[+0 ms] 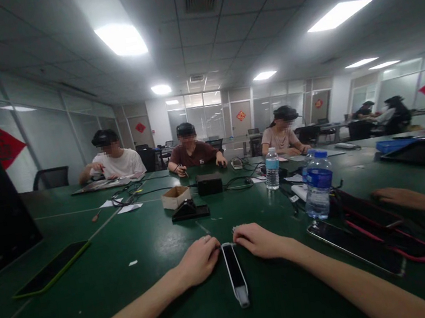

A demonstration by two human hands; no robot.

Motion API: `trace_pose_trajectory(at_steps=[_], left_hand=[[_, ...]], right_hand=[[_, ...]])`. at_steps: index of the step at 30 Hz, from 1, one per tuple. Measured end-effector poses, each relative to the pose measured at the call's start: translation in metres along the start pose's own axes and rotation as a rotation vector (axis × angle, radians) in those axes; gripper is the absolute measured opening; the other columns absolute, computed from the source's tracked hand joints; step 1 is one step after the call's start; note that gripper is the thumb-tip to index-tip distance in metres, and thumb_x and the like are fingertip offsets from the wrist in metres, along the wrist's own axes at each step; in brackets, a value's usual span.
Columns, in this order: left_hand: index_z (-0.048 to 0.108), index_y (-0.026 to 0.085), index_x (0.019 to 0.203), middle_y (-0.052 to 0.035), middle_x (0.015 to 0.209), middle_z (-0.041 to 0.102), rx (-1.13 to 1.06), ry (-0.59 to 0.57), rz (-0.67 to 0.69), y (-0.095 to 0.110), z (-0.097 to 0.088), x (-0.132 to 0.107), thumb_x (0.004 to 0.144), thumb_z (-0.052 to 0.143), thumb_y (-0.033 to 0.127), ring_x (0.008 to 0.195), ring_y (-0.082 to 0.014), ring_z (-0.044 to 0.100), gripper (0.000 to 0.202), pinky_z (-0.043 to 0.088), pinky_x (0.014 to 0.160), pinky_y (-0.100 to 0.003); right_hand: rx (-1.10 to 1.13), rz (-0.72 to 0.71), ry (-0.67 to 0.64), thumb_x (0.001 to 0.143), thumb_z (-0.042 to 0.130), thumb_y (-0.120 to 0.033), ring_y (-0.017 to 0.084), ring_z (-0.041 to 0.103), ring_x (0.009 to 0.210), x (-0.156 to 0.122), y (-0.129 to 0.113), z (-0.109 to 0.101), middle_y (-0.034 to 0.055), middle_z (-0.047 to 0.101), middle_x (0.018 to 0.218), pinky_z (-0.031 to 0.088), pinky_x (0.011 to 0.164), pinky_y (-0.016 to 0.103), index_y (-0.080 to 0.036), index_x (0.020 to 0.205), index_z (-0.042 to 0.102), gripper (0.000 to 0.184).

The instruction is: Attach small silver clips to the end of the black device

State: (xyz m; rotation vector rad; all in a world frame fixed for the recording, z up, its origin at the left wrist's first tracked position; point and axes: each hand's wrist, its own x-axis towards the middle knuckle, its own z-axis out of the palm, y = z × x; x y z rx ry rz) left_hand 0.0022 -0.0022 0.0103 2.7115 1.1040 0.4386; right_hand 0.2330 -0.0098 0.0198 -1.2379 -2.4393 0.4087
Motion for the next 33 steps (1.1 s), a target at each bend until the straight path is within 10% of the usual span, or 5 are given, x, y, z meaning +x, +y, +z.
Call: trace_pose_trajectory(at_steps=[33], left_hand=[[0.059, 0.018, 0.101, -0.0059, 0.100, 0.060, -0.014, -0.021, -0.007, 0.0034, -0.0046, -0.0010, 0.095, 0.042, 0.020, 0.091, -0.0188, 0.057, 0.018, 0.047, 0.079, -0.030]], right_hand=[[-0.112, -0.143, 0.006, 0.093, 0.053, -0.024, 0.018, 0.060, 0.093, -0.0024, 0.0014, 0.0004, 0.0056, 0.066, 0.102, 0.049, 0.083, 0.030, -0.018, 0.109, 0.063, 0.020]])
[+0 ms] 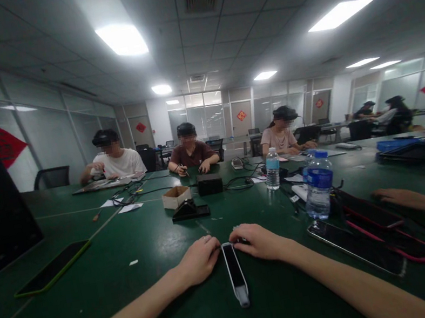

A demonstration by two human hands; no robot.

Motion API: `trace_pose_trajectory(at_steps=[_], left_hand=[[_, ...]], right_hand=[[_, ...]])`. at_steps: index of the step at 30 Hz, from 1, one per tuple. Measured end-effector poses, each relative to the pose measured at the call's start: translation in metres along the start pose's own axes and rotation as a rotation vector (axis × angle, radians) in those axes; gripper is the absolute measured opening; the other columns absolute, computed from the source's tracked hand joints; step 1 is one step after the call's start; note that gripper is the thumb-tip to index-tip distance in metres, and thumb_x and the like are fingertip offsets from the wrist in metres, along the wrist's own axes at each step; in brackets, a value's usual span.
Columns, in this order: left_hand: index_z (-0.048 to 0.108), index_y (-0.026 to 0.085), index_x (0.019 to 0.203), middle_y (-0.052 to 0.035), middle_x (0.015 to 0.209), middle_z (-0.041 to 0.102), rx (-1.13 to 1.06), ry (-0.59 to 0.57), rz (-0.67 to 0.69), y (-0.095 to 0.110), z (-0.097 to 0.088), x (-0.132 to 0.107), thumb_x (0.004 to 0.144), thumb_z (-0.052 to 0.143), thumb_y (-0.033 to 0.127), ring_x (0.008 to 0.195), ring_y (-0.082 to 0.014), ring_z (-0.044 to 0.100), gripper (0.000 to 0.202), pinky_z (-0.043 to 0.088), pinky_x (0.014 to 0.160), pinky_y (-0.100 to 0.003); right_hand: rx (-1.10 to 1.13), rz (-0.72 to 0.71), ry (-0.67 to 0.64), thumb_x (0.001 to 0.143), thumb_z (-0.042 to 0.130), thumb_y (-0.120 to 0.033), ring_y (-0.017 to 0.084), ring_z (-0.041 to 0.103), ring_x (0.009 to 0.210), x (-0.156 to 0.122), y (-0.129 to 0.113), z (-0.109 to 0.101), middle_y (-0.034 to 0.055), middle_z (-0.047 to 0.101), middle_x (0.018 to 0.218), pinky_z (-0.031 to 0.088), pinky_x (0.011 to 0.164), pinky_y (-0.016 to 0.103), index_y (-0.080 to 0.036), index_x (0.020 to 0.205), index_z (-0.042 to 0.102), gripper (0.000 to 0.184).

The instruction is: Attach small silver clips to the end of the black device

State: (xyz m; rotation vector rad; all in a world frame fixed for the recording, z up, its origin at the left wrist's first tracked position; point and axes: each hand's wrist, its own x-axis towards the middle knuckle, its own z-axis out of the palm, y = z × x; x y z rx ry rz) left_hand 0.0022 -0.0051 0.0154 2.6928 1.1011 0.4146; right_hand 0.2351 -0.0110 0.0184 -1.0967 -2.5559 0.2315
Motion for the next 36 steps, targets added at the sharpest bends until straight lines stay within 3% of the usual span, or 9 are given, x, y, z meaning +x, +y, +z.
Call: trace_pose_trajectory(at_steps=[19, 25, 30, 36], left_hand=[[0.057, 0.019, 0.100, -0.0057, 0.100, 0.060, 0.006, -0.004, 0.001, -0.003, 0.002, 0.000, 0.095, 0.041, 0.021, 0.091, -0.0192, 0.057, 0.017, 0.046, 0.080, -0.030], [0.057, 0.019, 0.101, -0.0062, 0.102, 0.060, 0.013, -0.012, 0.001, -0.003, 0.003, 0.001, 0.095, 0.041, 0.021, 0.093, -0.0194, 0.057, 0.017, 0.046, 0.081, -0.030], [0.058, 0.018, 0.104, -0.0066, 0.104, 0.059, -0.009, -0.022, -0.012, -0.003, 0.001, 0.000, 0.095, 0.042, 0.022, 0.094, -0.0194, 0.057, 0.018, 0.046, 0.081, -0.031], [0.057, 0.020, 0.106, -0.0059, 0.107, 0.059, -0.040, -0.040, -0.038, -0.004, 0.000, 0.000, 0.096, 0.043, 0.024, 0.094, -0.0187, 0.056, 0.018, 0.047, 0.082, -0.031]], right_hand=[[0.012, -0.088, 0.062, 0.088, 0.054, -0.015, 0.017, 0.059, 0.095, -0.003, -0.004, -0.005, 0.0059, 0.067, 0.102, 0.047, 0.086, 0.030, -0.017, 0.105, 0.064, 0.021], [-0.166, -0.098, 0.130, 0.087, 0.053, -0.015, 0.020, 0.059, 0.096, -0.003, 0.008, -0.017, 0.0089, 0.067, 0.101, 0.044, 0.088, 0.034, -0.015, 0.104, 0.064, 0.021], [-0.351, 0.068, 0.090, 0.087, 0.049, -0.015, 0.021, 0.060, 0.091, -0.010, 0.035, -0.039, 0.0096, 0.068, 0.095, 0.043, 0.084, 0.034, -0.015, 0.098, 0.067, 0.020], [-0.322, 0.256, -0.063, 0.086, 0.055, -0.020, 0.022, 0.062, 0.089, -0.019, 0.054, -0.044, 0.0097, 0.067, 0.096, 0.045, 0.078, 0.031, -0.017, 0.094, 0.069, 0.017]])
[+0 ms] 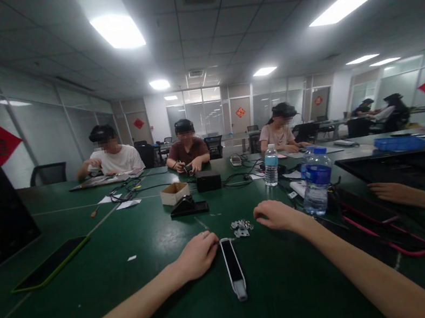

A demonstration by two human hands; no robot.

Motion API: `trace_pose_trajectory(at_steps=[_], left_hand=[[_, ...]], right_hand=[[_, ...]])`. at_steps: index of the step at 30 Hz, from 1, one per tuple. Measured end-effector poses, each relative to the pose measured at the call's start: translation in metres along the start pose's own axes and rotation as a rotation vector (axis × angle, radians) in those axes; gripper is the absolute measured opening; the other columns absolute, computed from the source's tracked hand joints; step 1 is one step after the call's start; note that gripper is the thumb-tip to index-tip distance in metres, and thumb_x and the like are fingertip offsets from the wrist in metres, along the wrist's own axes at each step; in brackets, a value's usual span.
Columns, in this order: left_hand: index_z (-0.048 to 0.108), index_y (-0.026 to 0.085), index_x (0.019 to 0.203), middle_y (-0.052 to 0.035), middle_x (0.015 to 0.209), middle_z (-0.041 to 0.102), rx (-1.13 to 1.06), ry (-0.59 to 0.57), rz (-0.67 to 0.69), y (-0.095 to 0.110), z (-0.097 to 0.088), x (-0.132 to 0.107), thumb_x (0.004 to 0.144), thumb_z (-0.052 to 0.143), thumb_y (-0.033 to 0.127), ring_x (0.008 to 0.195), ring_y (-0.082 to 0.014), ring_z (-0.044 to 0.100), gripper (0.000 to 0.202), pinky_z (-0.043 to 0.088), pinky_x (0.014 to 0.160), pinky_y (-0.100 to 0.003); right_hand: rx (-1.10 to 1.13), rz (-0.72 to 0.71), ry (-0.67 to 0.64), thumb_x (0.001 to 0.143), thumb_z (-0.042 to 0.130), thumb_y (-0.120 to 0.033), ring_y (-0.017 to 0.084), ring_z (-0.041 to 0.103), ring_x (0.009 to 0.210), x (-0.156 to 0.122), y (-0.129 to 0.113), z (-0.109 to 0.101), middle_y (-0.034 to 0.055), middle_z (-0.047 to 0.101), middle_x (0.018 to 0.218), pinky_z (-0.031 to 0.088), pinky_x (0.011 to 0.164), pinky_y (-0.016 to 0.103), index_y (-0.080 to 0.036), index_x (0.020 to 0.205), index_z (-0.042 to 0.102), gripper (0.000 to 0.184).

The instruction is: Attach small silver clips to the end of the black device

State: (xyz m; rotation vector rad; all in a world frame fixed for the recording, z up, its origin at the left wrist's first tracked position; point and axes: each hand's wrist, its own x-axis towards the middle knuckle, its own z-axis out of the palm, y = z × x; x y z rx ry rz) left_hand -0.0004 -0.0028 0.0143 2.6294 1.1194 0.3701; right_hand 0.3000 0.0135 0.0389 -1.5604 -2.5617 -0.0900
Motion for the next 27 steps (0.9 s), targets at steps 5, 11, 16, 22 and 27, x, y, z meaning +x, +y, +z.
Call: trace_pose_trajectory(at_steps=[5, 11, 16, 22, 27], left_hand=[[0.058, 0.020, 0.105, -0.0054, 0.105, 0.059, 0.004, 0.012, 0.012, -0.001, 0.001, 0.000, 0.095, 0.043, 0.024, 0.093, -0.0187, 0.056, 0.018, 0.047, 0.081, -0.031], [0.058, 0.020, 0.105, -0.0056, 0.106, 0.059, -0.005, -0.002, -0.004, 0.001, -0.001, 0.000, 0.095, 0.043, 0.024, 0.094, -0.0191, 0.056, 0.018, 0.048, 0.082, -0.032], [0.058, 0.019, 0.104, -0.0059, 0.105, 0.059, 0.017, 0.025, 0.027, -0.003, 0.003, 0.002, 0.095, 0.042, 0.024, 0.093, -0.0190, 0.057, 0.019, 0.048, 0.082, -0.031], [0.057, 0.020, 0.105, -0.0060, 0.106, 0.060, 0.026, 0.026, 0.036, -0.007, 0.007, 0.003, 0.095, 0.042, 0.024, 0.095, -0.0193, 0.056, 0.019, 0.047, 0.083, -0.031], [0.057, 0.020, 0.104, -0.0054, 0.105, 0.059, 0.012, 0.027, 0.046, -0.007, 0.006, 0.002, 0.095, 0.043, 0.024, 0.093, -0.0183, 0.057, 0.018, 0.047, 0.081, -0.030]], right_hand=[[0.021, -0.004, -0.019, 0.088, 0.053, -0.018, 0.022, 0.061, 0.093, 0.003, -0.007, 0.008, 0.0103, 0.065, 0.101, 0.045, 0.079, 0.030, -0.018, 0.099, 0.069, 0.020], [0.021, -0.020, -0.030, 0.091, 0.050, -0.018, 0.023, 0.058, 0.100, 0.006, -0.009, 0.016, 0.0103, 0.062, 0.107, 0.046, 0.084, 0.031, -0.019, 0.106, 0.068, 0.023], [0.034, -0.046, 0.013, 0.094, 0.045, -0.016, 0.023, 0.056, 0.104, 0.007, -0.009, 0.021, 0.0125, 0.060, 0.113, 0.046, 0.088, 0.032, -0.016, 0.119, 0.061, 0.030], [0.017, -0.074, -0.002, 0.093, 0.045, -0.012, 0.022, 0.055, 0.103, 0.011, -0.002, 0.029, 0.0116, 0.060, 0.112, 0.045, 0.087, 0.032, -0.017, 0.113, 0.065, 0.030], [-0.022, -0.041, -0.003, 0.092, 0.049, -0.015, 0.022, 0.056, 0.100, 0.013, 0.001, 0.028, 0.0109, 0.062, 0.106, 0.045, 0.083, 0.031, -0.017, 0.101, 0.067, 0.021]])
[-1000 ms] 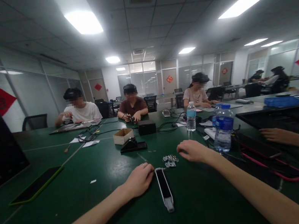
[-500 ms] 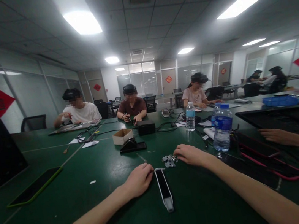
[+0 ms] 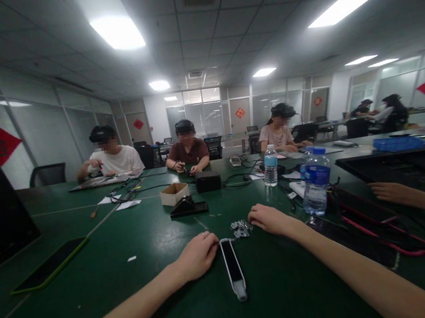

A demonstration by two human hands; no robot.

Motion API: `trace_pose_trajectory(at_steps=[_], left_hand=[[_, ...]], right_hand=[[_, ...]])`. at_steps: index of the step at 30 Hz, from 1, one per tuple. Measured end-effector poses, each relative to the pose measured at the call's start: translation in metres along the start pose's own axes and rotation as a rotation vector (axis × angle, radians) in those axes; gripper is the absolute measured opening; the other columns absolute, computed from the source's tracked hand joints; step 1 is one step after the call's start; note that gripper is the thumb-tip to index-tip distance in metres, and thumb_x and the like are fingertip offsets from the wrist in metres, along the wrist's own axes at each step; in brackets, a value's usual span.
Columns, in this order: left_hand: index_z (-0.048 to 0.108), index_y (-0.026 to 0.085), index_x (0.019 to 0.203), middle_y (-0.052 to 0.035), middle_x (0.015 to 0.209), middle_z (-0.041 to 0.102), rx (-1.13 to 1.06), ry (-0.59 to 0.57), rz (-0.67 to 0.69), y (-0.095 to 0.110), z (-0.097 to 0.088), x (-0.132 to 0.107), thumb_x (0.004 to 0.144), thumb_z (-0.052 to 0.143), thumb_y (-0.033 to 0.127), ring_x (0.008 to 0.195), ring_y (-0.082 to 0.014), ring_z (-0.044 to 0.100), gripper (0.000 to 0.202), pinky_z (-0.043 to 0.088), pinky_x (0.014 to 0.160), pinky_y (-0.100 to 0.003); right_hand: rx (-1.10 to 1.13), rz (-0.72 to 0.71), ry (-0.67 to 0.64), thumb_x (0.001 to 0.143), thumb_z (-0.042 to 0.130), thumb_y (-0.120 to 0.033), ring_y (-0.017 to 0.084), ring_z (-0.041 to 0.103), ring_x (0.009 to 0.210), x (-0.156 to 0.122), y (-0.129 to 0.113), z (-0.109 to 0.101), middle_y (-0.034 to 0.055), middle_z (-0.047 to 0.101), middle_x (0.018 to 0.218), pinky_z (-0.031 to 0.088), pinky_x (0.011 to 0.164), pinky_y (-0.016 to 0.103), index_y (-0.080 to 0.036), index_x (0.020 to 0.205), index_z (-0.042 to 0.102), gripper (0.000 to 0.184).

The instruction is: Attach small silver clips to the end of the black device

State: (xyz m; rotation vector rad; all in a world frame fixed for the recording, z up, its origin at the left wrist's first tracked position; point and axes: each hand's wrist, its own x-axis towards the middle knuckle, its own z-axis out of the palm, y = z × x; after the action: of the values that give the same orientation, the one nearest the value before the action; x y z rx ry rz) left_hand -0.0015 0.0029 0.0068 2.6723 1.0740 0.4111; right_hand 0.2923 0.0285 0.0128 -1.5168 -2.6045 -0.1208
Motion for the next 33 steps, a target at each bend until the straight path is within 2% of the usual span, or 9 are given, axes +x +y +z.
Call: trace_pose_trajectory(at_steps=[7, 12, 19, 25, 33], left_hand=[[0.057, 0.020, 0.105, -0.0054, 0.106, 0.059, -0.013, -0.011, -0.015, 0.001, -0.002, -0.001, 0.096, 0.042, 0.025, 0.093, -0.0184, 0.057, 0.019, 0.047, 0.082, -0.030], [0.057, 0.020, 0.104, -0.0053, 0.104, 0.059, -0.005, 0.003, -0.008, 0.002, -0.002, -0.001, 0.095, 0.042, 0.024, 0.092, -0.0183, 0.057, 0.018, 0.047, 0.080, -0.029], [0.057, 0.020, 0.103, -0.0057, 0.103, 0.060, 0.020, 0.001, -0.006, 0.001, 0.000, 0.001, 0.095, 0.041, 0.024, 0.091, -0.0187, 0.057, 0.018, 0.047, 0.079, -0.029], [0.056, 0.020, 0.101, -0.0056, 0.101, 0.060, 0.048, 0.013, 0.000, 0.001, 0.002, 0.002, 0.095, 0.041, 0.022, 0.092, -0.0188, 0.057, 0.016, 0.046, 0.081, -0.029], [0.057, 0.019, 0.101, -0.0057, 0.101, 0.059, 0.039, 0.020, 0.011, 0.000, 0.002, 0.001, 0.095, 0.041, 0.023, 0.091, -0.0189, 0.057, 0.017, 0.046, 0.080, -0.029]], right_hand=[[0.041, 0.060, 0.092, 0.093, 0.044, -0.014, 0.019, 0.059, 0.084, -0.001, -0.011, -0.008, 0.0097, 0.065, 0.090, 0.044, 0.077, 0.028, -0.013, 0.095, 0.063, 0.020], [0.126, -0.047, 0.153, 0.091, 0.048, -0.016, 0.018, 0.059, 0.083, -0.002, -0.035, -0.014, 0.0082, 0.065, 0.090, 0.045, 0.076, 0.028, -0.013, 0.094, 0.063, 0.016], [0.171, -0.161, 0.080, 0.087, 0.053, -0.013, 0.018, 0.059, 0.086, -0.007, -0.065, -0.021, 0.0085, 0.065, 0.095, 0.047, 0.079, 0.029, -0.013, 0.095, 0.064, 0.014], [0.242, -0.223, 0.080, 0.086, 0.052, -0.012, 0.017, 0.059, 0.084, -0.008, -0.065, -0.015, 0.0070, 0.065, 0.092, 0.047, 0.077, 0.029, -0.014, 0.094, 0.064, 0.014], [0.329, -0.231, 0.076, 0.086, 0.055, -0.018, 0.015, 0.059, 0.078, -0.008, -0.062, -0.013, 0.0045, 0.065, 0.089, 0.048, 0.074, 0.026, -0.016, 0.095, 0.065, 0.014]])
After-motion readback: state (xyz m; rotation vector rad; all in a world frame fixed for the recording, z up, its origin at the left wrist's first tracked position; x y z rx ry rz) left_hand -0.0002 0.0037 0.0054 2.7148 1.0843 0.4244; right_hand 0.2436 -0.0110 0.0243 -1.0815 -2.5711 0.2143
